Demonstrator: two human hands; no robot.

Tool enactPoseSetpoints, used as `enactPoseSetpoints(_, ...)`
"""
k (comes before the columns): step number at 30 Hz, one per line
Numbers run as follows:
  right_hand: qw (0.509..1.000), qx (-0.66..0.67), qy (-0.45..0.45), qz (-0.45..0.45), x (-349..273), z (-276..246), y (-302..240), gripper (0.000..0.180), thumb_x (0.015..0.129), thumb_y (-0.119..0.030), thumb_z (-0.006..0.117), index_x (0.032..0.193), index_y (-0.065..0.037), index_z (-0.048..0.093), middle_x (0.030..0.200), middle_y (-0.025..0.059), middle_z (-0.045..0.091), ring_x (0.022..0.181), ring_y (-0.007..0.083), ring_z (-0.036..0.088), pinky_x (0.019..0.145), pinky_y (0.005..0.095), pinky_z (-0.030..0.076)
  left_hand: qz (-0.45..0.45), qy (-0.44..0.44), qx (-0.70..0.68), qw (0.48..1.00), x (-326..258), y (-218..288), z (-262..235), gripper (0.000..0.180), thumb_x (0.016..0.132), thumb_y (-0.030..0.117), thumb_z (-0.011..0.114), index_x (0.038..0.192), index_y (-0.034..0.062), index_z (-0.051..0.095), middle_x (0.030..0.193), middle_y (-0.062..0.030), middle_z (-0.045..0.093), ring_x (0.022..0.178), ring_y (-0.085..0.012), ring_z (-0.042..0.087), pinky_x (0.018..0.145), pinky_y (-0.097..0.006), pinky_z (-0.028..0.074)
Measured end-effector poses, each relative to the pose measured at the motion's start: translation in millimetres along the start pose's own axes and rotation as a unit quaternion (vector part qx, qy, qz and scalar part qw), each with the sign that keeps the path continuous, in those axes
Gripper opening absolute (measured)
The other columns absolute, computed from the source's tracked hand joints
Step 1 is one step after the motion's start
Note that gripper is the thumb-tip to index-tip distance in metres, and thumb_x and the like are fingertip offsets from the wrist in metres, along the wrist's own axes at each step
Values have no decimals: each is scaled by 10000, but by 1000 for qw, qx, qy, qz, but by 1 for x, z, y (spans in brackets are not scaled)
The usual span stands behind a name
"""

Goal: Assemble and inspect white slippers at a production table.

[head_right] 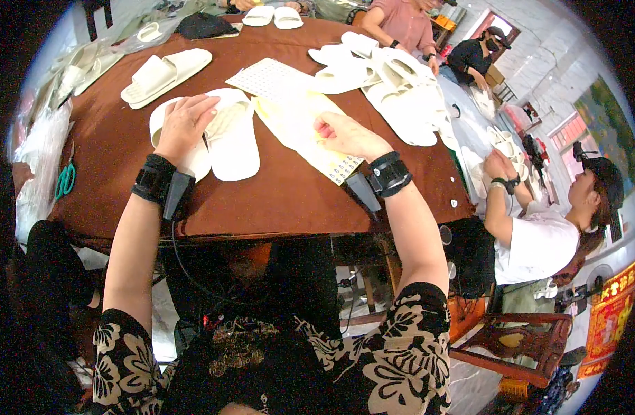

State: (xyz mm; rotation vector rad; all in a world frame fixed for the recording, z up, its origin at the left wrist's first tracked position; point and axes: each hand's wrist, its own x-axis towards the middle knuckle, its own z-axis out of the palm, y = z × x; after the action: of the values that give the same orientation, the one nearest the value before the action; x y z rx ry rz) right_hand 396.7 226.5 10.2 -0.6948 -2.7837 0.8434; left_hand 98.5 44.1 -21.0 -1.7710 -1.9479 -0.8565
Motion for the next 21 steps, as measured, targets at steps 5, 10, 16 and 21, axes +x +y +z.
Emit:
enactPoseSetpoints(5, 991, 136, -5, -19, 5, -1, 1, 245, 753, -11, 594, 990, -13, 533, 881, 51, 562, 851, 129, 549, 788, 281, 468, 20, 29, 2, 999, 0, -2, 2, 275, 880, 285, 549, 1094, 145, 647, 1081, -46, 620, 1055, -224, 529, 930, -395, 342)
enactPoseSetpoints(10, 990, 80, 68, -94, 9, 17, -20, 155, 785, -2, 562, 939, -18, 544, 851, 30, 554, 810, 118, 536, 764, 271, 468, 15, 19, -1, 1000, 0, 0, 2, 276, 883, 286, 544, 1094, 142, 647, 1081, -46, 620, 1057, -224, 529, 929, -398, 339)
enactPoseSetpoints(16, 998, -27, 46, -25, 19, 25, -35, 135, 795, -28, 567, 928, -12, 543, 829, 61, 564, 799, 152, 552, 746, 287, 475, 18, 25, -11, 999, 0, 0, 0, 277, 882, 290, 543, 1091, 143, 649, 1089, -47, 621, 1050, -226, 532, 929, -399, 339)
enactPoseSetpoints(21, 999, -26, 38, -30, 20, 28, -34, 137, 799, -36, 560, 932, -13, 540, 830, 67, 568, 802, 162, 559, 735, 300, 474, -1, 0, -9, 1000, 0, -1, 1, 277, 879, 258, 547, 1113, 139, 637, 1128, -52, 607, 1079, -238, 522, 950, -393, 330)
